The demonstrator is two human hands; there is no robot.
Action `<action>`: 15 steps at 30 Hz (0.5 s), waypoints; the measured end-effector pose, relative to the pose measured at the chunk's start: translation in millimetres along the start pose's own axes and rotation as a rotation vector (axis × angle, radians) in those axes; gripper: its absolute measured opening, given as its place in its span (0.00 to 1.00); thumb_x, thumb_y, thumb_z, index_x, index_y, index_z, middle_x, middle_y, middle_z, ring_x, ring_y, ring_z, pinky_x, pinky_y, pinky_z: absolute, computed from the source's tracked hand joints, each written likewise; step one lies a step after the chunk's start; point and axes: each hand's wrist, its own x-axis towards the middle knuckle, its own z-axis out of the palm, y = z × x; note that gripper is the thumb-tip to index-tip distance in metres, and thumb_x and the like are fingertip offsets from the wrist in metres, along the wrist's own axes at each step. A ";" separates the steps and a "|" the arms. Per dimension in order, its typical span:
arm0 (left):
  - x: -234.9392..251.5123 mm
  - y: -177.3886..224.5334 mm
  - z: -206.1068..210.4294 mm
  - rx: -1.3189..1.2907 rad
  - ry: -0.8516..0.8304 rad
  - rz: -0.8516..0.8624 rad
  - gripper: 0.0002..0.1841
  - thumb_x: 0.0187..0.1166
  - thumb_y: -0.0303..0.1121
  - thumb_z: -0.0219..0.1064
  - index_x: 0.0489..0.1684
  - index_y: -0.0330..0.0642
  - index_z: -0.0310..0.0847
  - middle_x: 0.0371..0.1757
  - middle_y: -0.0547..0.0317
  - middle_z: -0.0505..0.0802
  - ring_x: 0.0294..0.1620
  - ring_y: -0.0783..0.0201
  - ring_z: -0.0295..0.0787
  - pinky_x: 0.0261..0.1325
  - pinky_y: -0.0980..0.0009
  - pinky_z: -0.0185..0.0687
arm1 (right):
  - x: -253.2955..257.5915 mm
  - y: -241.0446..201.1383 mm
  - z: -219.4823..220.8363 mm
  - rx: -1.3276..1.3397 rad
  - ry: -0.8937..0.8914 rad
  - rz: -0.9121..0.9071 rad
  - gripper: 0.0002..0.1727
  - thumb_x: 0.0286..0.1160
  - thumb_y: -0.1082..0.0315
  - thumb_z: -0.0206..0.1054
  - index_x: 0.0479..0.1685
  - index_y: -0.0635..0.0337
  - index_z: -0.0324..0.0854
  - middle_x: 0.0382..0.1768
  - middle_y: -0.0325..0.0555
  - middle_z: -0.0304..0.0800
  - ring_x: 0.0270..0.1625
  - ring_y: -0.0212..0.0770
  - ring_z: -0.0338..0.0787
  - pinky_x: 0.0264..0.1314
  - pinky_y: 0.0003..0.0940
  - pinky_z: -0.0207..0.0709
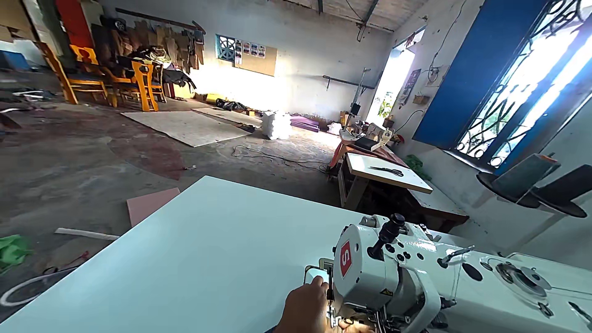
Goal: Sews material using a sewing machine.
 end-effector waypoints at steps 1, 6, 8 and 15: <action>0.4 0.3 -0.6 0.009 -0.013 -0.009 0.21 0.82 0.25 0.55 0.74 0.34 0.78 0.72 0.43 0.84 0.64 0.43 0.87 0.62 0.46 0.82 | 0.2 2.0 -0.1 -0.054 0.007 -0.019 0.10 0.81 0.72 0.59 0.50 0.62 0.85 0.41 0.36 0.89 0.46 0.22 0.85 0.56 0.21 0.78; 0.7 1.6 -1.4 0.042 -0.038 -0.046 0.22 0.83 0.27 0.56 0.74 0.34 0.77 0.73 0.44 0.83 0.66 0.45 0.86 0.65 0.47 0.81 | -6.3 -17.6 -6.9 -0.442 -0.134 -0.074 0.14 0.82 0.71 0.60 0.54 0.71 0.87 0.50 0.59 0.91 0.56 0.48 0.89 0.66 0.44 0.76; 2.1 2.8 -0.9 0.059 -0.039 -0.061 0.22 0.84 0.28 0.56 0.76 0.34 0.77 0.74 0.45 0.83 0.67 0.45 0.86 0.66 0.47 0.80 | -5.9 -31.9 -9.3 -0.494 -0.201 -0.019 0.15 0.86 0.69 0.58 0.55 0.70 0.87 0.54 0.61 0.90 0.61 0.50 0.87 0.70 0.46 0.73; 5.2 3.3 1.6 0.085 -0.031 -0.078 0.21 0.85 0.31 0.56 0.73 0.35 0.79 0.74 0.46 0.83 0.67 0.46 0.86 0.66 0.48 0.80 | 0.8 -14.3 -10.2 -0.538 -0.211 -0.167 0.15 0.84 0.71 0.58 0.50 0.71 0.89 0.51 0.66 0.91 0.60 0.58 0.89 0.67 0.55 0.74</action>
